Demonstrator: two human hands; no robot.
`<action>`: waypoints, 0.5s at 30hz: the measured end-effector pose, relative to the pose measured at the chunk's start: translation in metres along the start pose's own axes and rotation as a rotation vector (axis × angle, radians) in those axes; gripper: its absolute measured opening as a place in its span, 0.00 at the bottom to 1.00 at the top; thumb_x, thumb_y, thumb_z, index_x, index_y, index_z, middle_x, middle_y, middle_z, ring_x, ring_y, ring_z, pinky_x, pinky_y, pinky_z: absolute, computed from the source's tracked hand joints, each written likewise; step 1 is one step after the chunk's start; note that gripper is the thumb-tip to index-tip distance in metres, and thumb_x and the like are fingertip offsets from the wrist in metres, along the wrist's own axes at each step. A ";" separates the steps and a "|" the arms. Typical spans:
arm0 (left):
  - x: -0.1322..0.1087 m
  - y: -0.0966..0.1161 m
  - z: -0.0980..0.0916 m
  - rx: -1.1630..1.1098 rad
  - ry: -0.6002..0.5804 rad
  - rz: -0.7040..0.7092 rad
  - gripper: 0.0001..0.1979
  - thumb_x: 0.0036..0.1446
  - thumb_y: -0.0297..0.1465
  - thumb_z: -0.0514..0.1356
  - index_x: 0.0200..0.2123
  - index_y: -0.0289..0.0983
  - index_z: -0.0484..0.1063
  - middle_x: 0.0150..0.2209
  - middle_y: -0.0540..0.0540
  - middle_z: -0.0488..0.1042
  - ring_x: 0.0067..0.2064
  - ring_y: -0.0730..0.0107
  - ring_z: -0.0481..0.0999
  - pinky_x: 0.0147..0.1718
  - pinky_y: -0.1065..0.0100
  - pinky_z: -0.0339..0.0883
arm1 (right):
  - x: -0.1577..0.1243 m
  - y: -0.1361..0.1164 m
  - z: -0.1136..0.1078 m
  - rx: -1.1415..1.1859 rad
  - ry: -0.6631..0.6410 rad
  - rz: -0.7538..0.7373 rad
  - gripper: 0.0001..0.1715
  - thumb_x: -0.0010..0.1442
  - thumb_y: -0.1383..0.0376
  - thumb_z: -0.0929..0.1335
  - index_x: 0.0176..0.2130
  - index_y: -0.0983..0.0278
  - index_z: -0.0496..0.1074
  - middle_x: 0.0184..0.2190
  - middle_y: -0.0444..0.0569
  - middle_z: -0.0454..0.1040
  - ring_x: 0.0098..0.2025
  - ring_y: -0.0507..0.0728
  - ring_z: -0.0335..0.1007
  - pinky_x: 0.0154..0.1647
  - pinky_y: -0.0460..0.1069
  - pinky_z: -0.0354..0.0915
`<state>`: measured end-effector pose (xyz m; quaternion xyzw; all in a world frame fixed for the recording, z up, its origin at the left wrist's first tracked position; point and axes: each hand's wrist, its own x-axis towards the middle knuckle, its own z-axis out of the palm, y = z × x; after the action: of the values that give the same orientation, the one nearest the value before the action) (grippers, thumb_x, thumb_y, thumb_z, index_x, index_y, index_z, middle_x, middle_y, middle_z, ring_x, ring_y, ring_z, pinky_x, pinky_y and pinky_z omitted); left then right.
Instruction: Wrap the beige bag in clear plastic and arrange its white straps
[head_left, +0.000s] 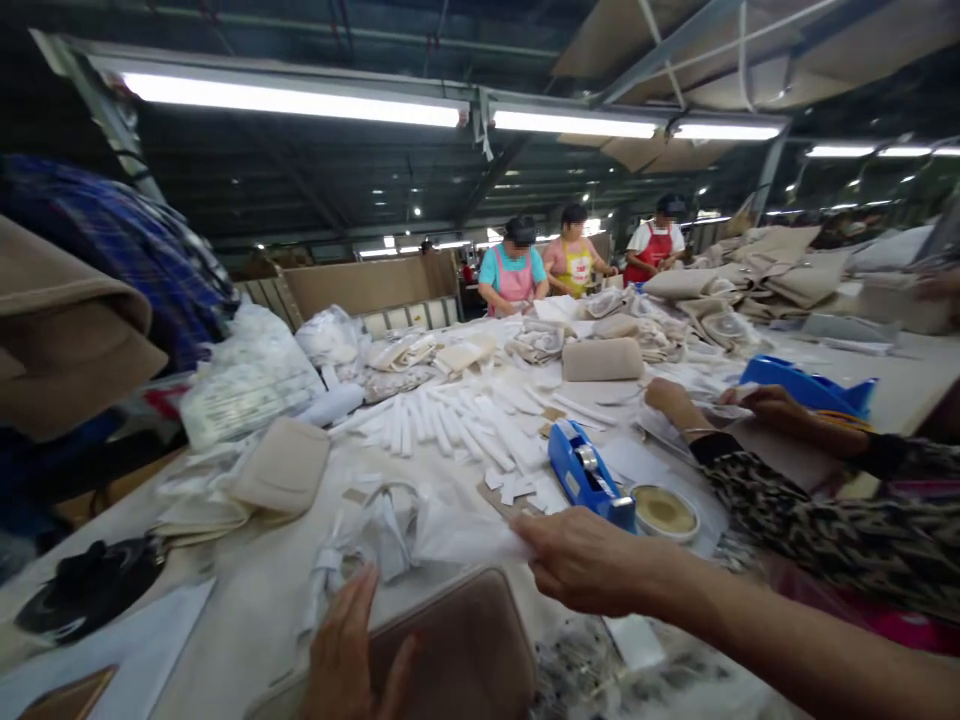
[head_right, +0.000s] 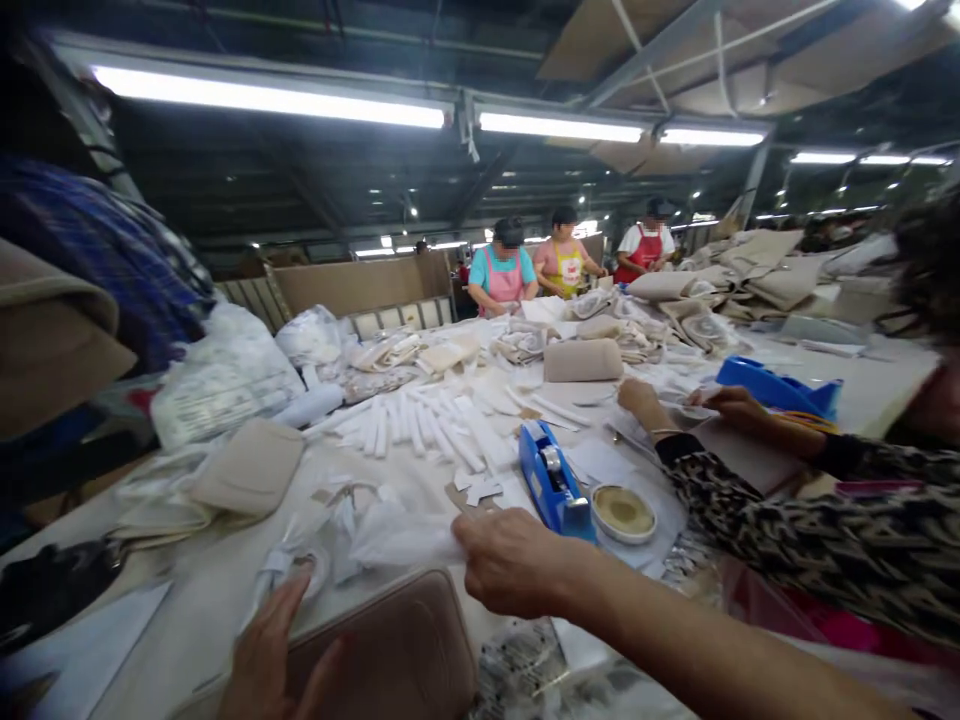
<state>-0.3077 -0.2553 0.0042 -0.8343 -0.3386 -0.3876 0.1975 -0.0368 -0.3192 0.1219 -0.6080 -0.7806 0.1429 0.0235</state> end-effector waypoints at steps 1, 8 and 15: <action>0.011 0.007 -0.004 0.017 0.040 0.027 0.35 0.59 0.34 0.55 0.65 0.32 0.43 0.55 0.32 0.64 0.59 0.53 0.61 0.54 0.56 0.61 | 0.005 -0.006 0.001 -0.023 0.007 -0.025 0.14 0.54 0.72 0.61 0.42 0.70 0.66 0.37 0.60 0.75 0.40 0.65 0.73 0.36 0.53 0.61; 0.098 0.013 -0.004 0.150 0.090 0.404 0.16 0.58 0.24 0.51 0.48 0.34 0.68 0.44 0.41 0.77 0.50 0.58 0.73 0.60 0.52 0.46 | 0.024 -0.030 -0.025 -0.056 0.015 -0.140 0.18 0.57 0.65 0.64 0.47 0.69 0.66 0.38 0.58 0.76 0.38 0.64 0.75 0.33 0.52 0.66; 0.155 -0.021 -0.002 0.041 0.008 0.198 0.24 0.62 0.38 0.42 0.36 0.29 0.73 0.30 0.51 0.78 0.35 0.70 0.77 0.44 0.58 0.67 | 0.026 0.027 -0.072 0.914 -0.251 -0.017 0.26 0.49 0.67 0.71 0.48 0.68 0.64 0.26 0.39 0.70 0.23 0.49 0.70 0.28 0.45 0.68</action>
<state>-0.2510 -0.1777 0.1280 -0.8579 -0.2614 -0.3624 0.2534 -0.0028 -0.2741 0.1805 -0.5069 -0.6397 0.5437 0.1955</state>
